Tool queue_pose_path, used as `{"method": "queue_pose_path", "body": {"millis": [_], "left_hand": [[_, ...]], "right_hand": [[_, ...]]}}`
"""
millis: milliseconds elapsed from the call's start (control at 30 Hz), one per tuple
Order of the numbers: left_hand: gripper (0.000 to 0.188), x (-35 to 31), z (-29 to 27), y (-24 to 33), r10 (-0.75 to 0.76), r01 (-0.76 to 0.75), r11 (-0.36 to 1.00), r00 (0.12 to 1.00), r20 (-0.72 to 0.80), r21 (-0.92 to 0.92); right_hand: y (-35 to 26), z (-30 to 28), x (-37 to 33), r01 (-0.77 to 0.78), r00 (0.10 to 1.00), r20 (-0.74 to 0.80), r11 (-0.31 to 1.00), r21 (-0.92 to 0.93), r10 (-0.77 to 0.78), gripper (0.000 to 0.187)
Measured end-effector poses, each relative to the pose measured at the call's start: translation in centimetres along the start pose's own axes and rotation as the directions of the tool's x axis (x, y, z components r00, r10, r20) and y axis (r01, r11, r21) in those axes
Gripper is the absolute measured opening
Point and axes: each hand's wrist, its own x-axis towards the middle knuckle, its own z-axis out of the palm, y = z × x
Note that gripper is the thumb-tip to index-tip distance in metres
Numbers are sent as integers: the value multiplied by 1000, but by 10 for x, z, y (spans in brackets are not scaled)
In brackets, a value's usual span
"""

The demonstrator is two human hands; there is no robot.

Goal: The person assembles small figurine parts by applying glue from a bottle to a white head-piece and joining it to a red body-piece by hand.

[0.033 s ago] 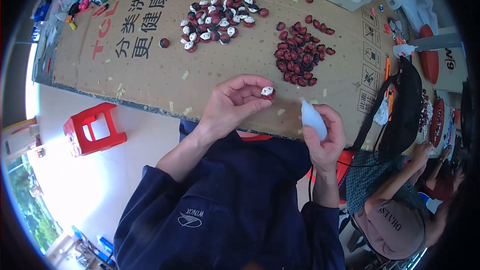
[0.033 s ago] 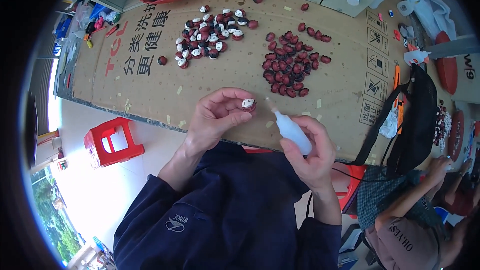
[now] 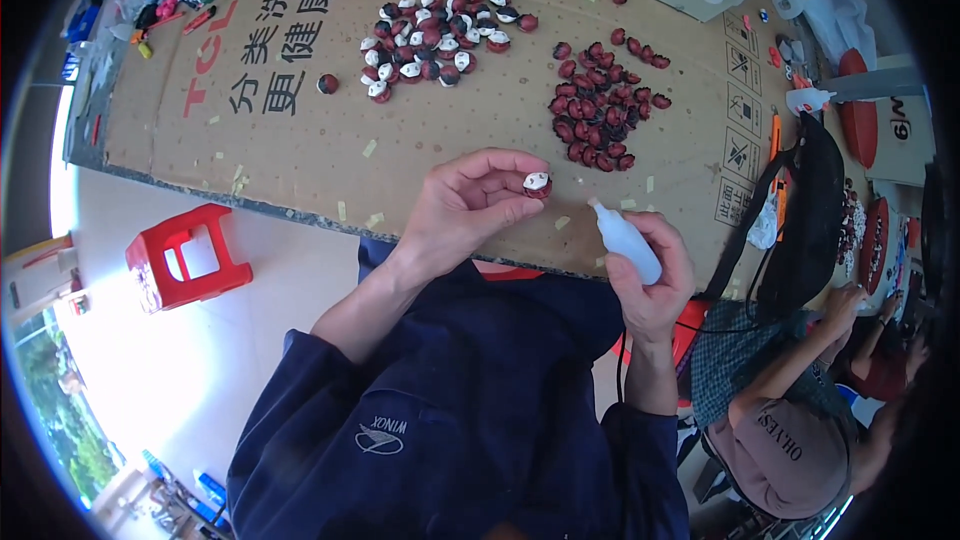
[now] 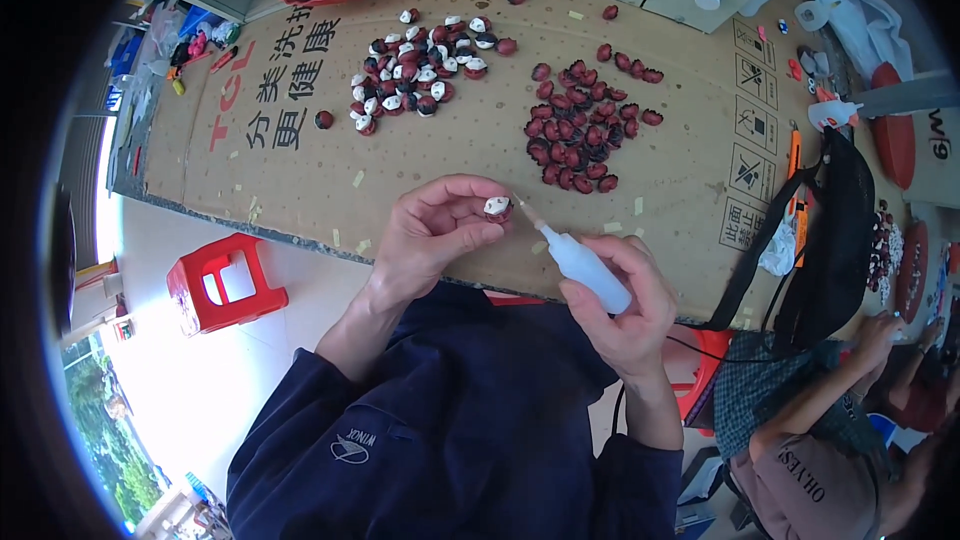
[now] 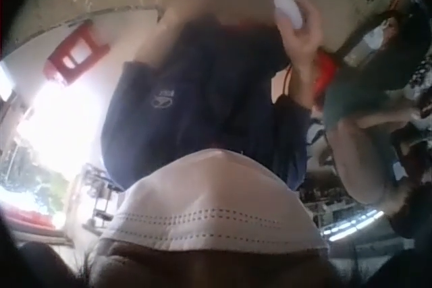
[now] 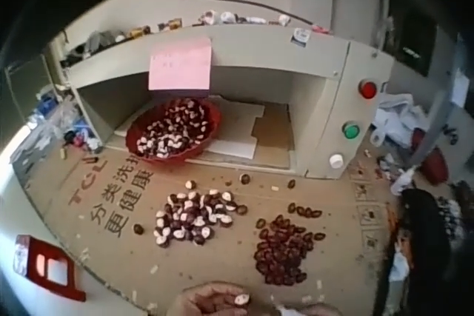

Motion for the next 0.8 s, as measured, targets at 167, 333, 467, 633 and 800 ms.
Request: {"method": "queue_pose_path", "body": {"millis": [167,333,467,633,800], "left_hand": [[29,1,1,-2,17,-18,999,1000,26,51],[29,2,0,-4,43,-45,996,999,33,75],[29,2,1,-3,41,-44,995,999,32,91],[32,3,0,-3,14,-18,995,999,35,100],[32,3,0,-3,3,-7,995,999,39,102]], "right_hand": [[1,-4,4,243,970,27,953,-180,-243,34],[1,-5,3,215,976,69,954,-210,-205,33],[1,-4,4,206,978,69,954,-216,-196,32],[1,-3,5,175,984,72,961,-213,-163,31],[3,-2,6,177,983,80,962,-209,-164,30]]}}
